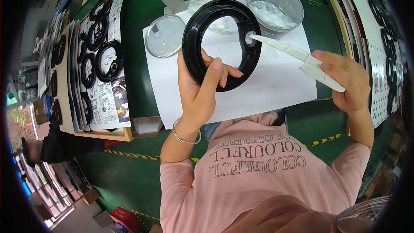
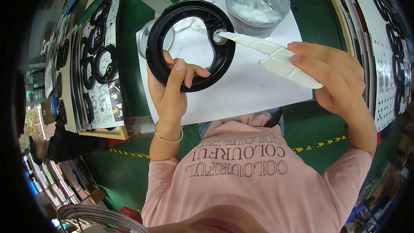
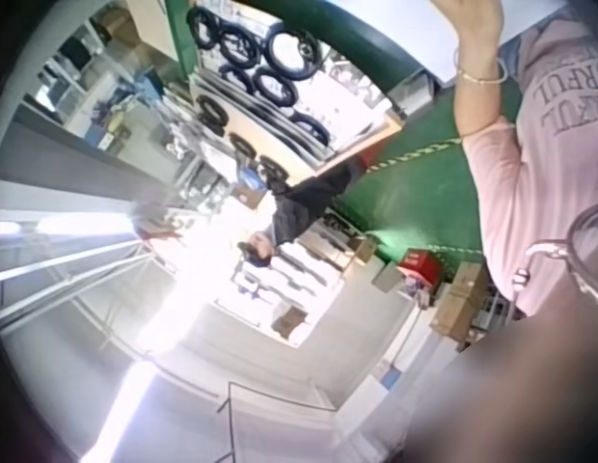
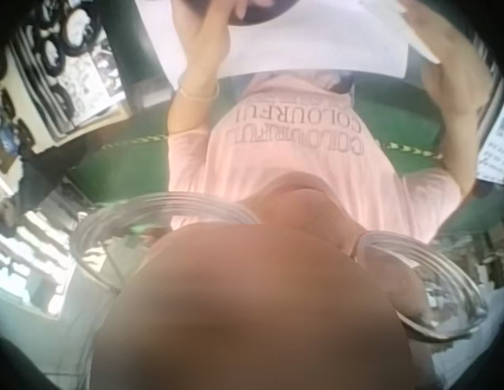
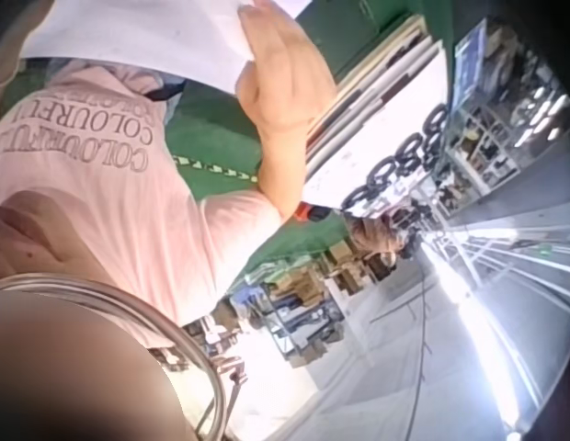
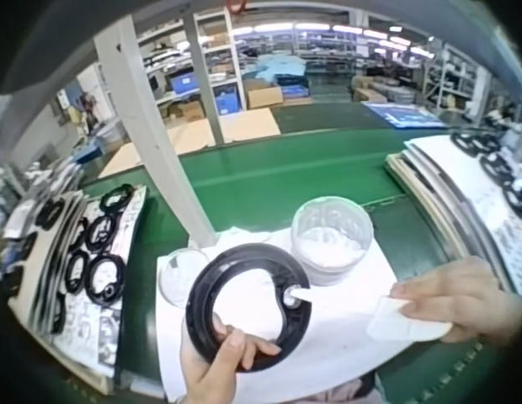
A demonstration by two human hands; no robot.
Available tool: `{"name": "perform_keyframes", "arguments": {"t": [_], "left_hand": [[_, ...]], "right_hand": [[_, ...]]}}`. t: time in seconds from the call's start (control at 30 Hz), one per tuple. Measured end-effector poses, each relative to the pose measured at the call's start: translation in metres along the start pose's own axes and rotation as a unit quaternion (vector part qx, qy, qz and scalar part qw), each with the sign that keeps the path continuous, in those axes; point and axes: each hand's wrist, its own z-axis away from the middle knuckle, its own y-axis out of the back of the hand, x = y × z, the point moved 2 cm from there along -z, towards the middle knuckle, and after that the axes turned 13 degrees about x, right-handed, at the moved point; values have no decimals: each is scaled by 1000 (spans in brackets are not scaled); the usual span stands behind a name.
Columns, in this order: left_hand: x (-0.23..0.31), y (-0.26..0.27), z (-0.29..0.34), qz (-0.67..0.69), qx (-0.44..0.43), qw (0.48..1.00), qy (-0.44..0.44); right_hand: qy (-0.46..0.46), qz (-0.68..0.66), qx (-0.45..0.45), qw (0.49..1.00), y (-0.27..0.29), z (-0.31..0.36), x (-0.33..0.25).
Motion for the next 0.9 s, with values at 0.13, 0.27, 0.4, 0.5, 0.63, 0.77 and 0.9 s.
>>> {"name": "perform_keyframes", "arguments": {"t": [0.13,0.27,0.4,0.5,0.63,0.77,0.9], "left_hand": [[1,-2,1,-9,-1,999,-35],[0,-4,5,-48,-13,996,-71],[1,-5,7,-80,-9,991,-103],[-1,-6,8,-81,-12,991,-103],[-3,-6,8,-81,-11,991,-103],[-1,-1,6,-55,-10,995,-78],[0,6,0,9,32,999,3]], "right_hand": [[-77,-32,-13,996,-2,15,-2],[-396,-184,111,893,-25,37,1],[-572,-350,204,714,-53,60,4],[-618,-402,209,642,-67,64,-5],[-647,-445,227,576,-78,64,-11],[-681,-518,223,467,-86,71,-11],[-590,-425,327,603,-70,77,27]]}}
